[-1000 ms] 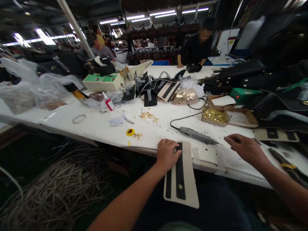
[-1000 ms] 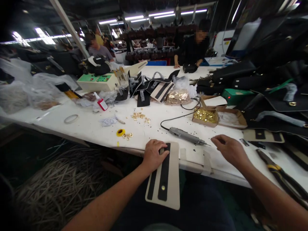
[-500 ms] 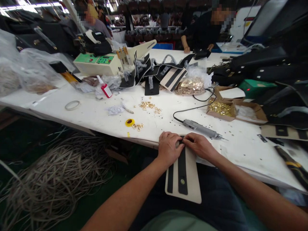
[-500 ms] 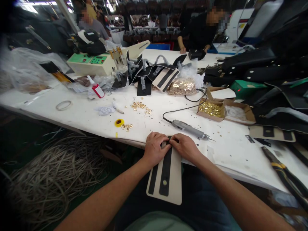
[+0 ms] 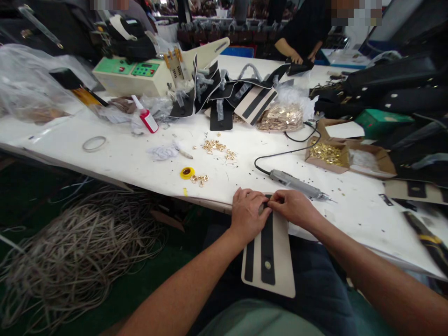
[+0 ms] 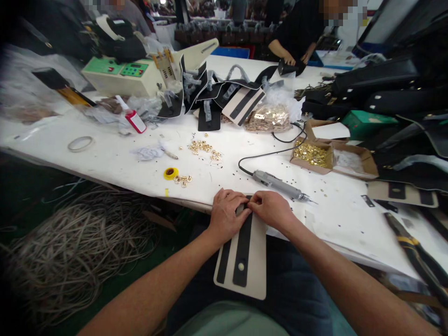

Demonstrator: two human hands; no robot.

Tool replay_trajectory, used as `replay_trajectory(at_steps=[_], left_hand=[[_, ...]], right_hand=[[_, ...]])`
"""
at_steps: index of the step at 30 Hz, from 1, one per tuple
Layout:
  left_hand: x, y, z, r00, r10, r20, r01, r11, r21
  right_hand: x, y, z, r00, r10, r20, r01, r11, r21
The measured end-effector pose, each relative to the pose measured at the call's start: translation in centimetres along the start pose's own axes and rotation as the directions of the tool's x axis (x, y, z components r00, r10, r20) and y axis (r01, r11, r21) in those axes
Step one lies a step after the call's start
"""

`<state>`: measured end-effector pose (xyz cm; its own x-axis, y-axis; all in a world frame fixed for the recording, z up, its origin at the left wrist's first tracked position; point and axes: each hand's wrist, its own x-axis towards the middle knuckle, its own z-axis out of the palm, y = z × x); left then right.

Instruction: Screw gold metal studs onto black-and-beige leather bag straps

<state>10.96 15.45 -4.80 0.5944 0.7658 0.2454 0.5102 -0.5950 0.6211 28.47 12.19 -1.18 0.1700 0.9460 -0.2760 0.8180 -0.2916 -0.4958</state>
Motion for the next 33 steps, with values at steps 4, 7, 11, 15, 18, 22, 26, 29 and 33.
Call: replay_trajectory(at_steps=[4, 7, 11, 15, 18, 22, 26, 29, 33], left_hand=[[0.0, -0.1, 0.1, 1.000, 0.001, -0.013, -0.001, 1.000, 0.002], [0.0, -0.1, 0.2, 1.000, 0.008, -0.017, -0.008, 1.000, 0.003], [0.0, 0.0, 0.2, 1.000, 0.004, -0.024, -0.003, 1.000, 0.007], [0.0, 0.0, 0.2, 1.000, 0.009, -0.026, -0.009, 1.000, 0.015], [0.0, 0.0, 0.2, 1.000, 0.011, -0.026, -0.011, 1.000, 0.021], [0.2, 0.2, 0.1, 1.000, -0.005, -0.009, 0.005, 0.999, 0.038], [0.3, 0.4, 0.0, 1.000, 0.001, 0.008, -0.001, 0.998, 0.064], [0.3, 0.5, 0.0, 1.000, 0.004, 0.007, -0.004, 0.997, 0.074], [0.3, 0.6, -0.1, 1.000, 0.004, 0.001, -0.004, 0.997, 0.078]], right_hand=[[-0.1, 0.4, 0.2, 0.999, 0.036, 0.010, -0.037, 0.991, 0.126], [0.3, 1.0, 0.2, 0.998, 0.038, 0.046, -0.046, 0.979, 0.200], [1.3, 1.8, 0.1, 0.979, 0.037, 0.198, -0.105, 0.932, 0.348], [1.9, 2.2, 0.1, 0.967, 0.013, 0.253, -0.120, 0.901, 0.416], [1.5, 2.0, 0.2, 0.982, 0.009, 0.187, -0.076, 0.931, 0.356], [0.5, 1.5, 0.2, 0.997, -0.025, 0.076, 0.004, 0.963, 0.269], [-0.1, 1.3, 0.1, 0.999, -0.047, 0.011, 0.044, 0.979, 0.197], [-0.1, 1.3, 0.2, 0.999, -0.047, 0.006, 0.045, 0.978, 0.202], [-0.2, 1.5, -0.2, 0.997, -0.034, 0.069, 0.010, 0.946, 0.323]])
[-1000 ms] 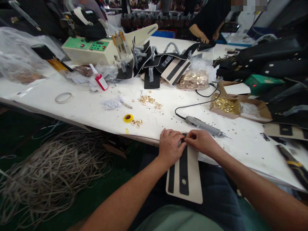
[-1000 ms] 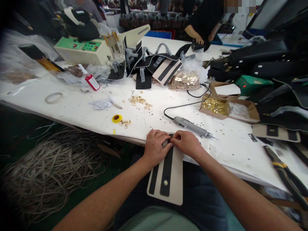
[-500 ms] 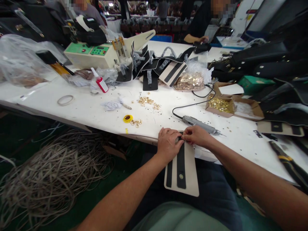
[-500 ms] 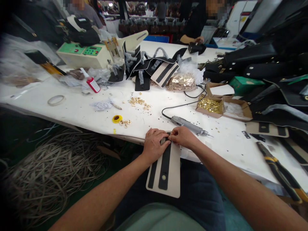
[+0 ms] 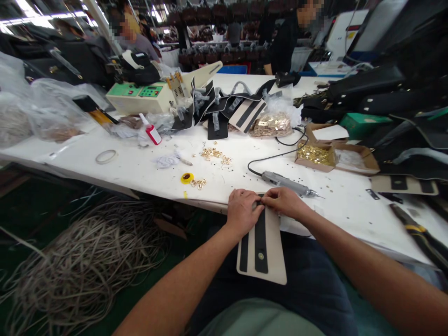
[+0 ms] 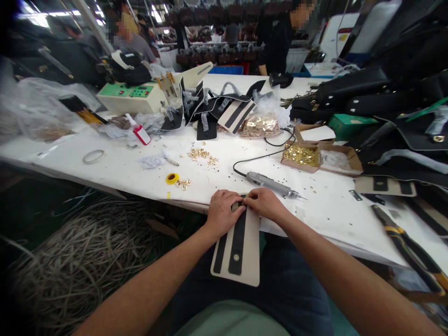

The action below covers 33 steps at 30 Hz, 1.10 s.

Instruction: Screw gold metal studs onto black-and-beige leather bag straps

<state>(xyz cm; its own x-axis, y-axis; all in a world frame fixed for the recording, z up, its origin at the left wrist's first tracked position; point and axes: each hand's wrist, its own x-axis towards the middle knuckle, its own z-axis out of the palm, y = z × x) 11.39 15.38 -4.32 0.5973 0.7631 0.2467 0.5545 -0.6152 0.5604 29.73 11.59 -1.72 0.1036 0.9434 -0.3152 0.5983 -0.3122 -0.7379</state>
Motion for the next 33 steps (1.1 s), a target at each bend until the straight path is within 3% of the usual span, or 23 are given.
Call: replay_trajectory(at_steps=[3, 5, 7, 9, 13, 16, 19, 21, 23, 25, 29, 33], left_hand=[[0.0, 0.0, 0.0, 1.000, 0.001, -0.001, -0.001, 1.000, -0.001], [0.1, 0.0, 0.0, 1.000, 0.000, -0.001, 0.000, 1.000, 0.002], [0.2, 0.1, 0.1, 1.000, -0.003, 0.000, 0.003, 1.000, 0.003], [0.2, 0.1, 0.1, 1.000, -0.007, 0.003, 0.007, 1.000, 0.002], [0.1, 0.0, 0.1, 1.000, -0.022, 0.003, 0.022, 1.000, -0.008], [0.0, 0.0, 0.2, 1.000, -0.025, 0.000, 0.025, 1.000, -0.019], [0.0, 0.0, 0.2, 0.999, -0.032, 0.013, 0.032, 0.999, -0.025], [0.0, 0.0, 0.1, 0.999, -0.036, 0.022, 0.036, 0.999, -0.028], [0.0, 0.0, 0.1, 0.999, -0.038, 0.029, 0.038, 0.999, -0.030], [0.0, 0.0, 0.0, 0.999, -0.039, 0.037, 0.040, 0.999, -0.030], [0.1, 0.1, 0.0, 0.998, -0.042, 0.044, 0.043, 0.999, -0.029], [0.0, 0.2, 0.0, 0.998, -0.046, 0.042, 0.048, 0.998, -0.038]], right_hand=[[-0.4, 0.3, -1.1, 0.998, 0.001, -0.068, 0.002, 0.999, 0.042], [-0.7, 0.9, -2.3, 0.961, -0.069, -0.267, 0.043, 0.994, -0.103], [-0.6, 2.0, -3.4, 0.884, -0.180, -0.432, 0.028, 0.942, -0.335], [-0.2, 3.4, -4.3, 0.860, -0.245, -0.447, -0.027, 0.854, -0.519], [0.7, 5.5, -5.1, 0.915, -0.230, -0.333, -0.028, 0.785, -0.619], [0.3, 5.2, -5.7, 0.910, -0.202, -0.363, 0.005, 0.878, -0.478], [-0.8, 3.0, -5.7, 0.915, -0.100, -0.392, 0.109, 0.994, 0.001], [-1.4, 0.9, -4.8, 0.927, -0.074, -0.369, 0.236, 0.879, 0.415], [-1.7, -1.2, -3.2, 0.914, -0.066, -0.400, 0.336, 0.677, 0.655], [-1.5, -2.9, -1.3, 0.870, -0.020, -0.492, 0.409, 0.585, 0.700], [-0.5, -4.6, 1.5, 0.730, 0.029, -0.682, 0.532, 0.603, 0.595], [0.3, -4.5, 2.5, 0.692, -0.024, -0.722, 0.567, 0.637, 0.523]])
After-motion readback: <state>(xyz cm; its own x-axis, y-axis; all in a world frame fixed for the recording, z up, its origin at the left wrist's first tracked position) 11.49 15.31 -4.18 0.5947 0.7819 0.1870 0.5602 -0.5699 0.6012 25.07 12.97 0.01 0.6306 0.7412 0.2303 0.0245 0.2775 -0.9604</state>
